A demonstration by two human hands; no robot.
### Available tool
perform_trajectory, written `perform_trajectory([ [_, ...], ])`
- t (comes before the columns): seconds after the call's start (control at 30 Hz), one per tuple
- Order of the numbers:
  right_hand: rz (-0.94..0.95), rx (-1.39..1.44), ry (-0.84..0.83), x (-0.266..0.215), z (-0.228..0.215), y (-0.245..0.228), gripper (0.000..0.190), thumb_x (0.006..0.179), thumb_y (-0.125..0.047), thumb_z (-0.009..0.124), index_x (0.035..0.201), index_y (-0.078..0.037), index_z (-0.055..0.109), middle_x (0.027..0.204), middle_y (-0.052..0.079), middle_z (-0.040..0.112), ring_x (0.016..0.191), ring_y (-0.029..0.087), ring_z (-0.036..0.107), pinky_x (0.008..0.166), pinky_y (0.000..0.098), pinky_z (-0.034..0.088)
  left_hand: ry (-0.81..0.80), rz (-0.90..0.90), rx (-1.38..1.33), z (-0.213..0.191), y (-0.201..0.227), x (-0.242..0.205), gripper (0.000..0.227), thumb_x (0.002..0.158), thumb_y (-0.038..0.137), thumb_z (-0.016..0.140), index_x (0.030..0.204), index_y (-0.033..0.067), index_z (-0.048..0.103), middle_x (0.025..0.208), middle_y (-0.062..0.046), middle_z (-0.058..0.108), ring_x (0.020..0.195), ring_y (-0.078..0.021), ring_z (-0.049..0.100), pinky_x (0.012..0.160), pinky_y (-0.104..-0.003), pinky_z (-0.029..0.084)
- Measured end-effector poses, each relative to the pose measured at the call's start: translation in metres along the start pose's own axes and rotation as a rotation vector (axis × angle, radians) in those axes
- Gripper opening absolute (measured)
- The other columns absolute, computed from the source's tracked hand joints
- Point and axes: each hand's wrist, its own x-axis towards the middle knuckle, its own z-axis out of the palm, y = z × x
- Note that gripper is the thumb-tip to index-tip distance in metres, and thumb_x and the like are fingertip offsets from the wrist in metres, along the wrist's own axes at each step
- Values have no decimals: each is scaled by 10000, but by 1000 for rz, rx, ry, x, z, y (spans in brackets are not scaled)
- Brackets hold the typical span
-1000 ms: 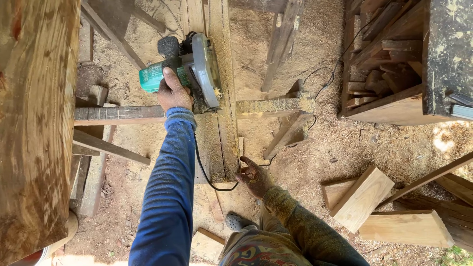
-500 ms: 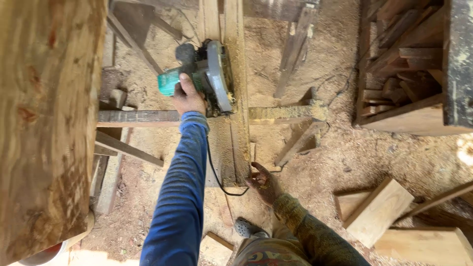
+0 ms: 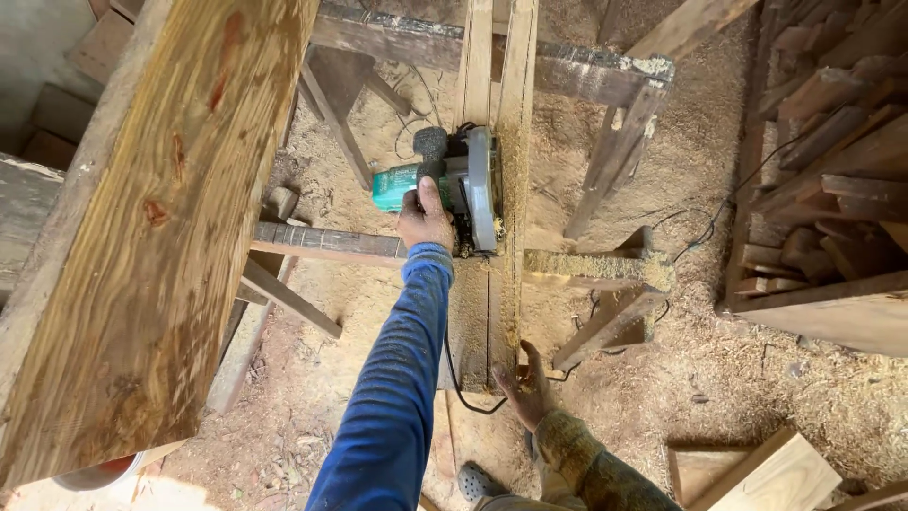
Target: Cutting a wooden plank using a circular saw on a workbench in a workshop.
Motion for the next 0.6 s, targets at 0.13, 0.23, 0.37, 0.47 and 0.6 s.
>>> perform_trajectory([
  [0.13,62,-167,29,15,12,3,1018,819,-748,417,1568,-123,124,1627,254,222,1454,450,348,1161,626,370,12,20,23,4,-15,5,574,943,590,504,895,36,646,659,-82,665,555,-181,617,566,-327,519],
  [0.23,-10,187,111,30,24,18,736,981,-599,624,1460,-90,392,1274,313,651,1219,503,611,1066,620,459,1,-38,190,9,-31,18,545,955,707,516,971,172,622,594,-92,693,703,-314,744,778,-490,582],
  [0.37,-87,77,283,29,38,20,705,802,-471,892,1306,-107,560,1087,163,783,1097,338,720,1003,530,529,-3,-35,176,11,-39,20,539,957,720,500,918,193,609,561,-45,682,653,-258,731,738,-439,587],
  [0.47,-114,216,299,37,46,39,701,752,-366,948,1274,-94,567,1069,142,798,1062,272,733,982,473,547,-37,-54,48,14,-50,27,509,955,683,542,846,188,598,514,-49,632,484,-207,651,529,-335,549],
  [0.6,-71,203,307,30,23,33,745,751,-355,952,1302,-74,536,1109,182,776,1049,311,735,961,476,562,-128,-144,-178,8,-33,18,465,983,586,587,827,149,615,484,-85,552,346,-200,545,337,-295,461],
])
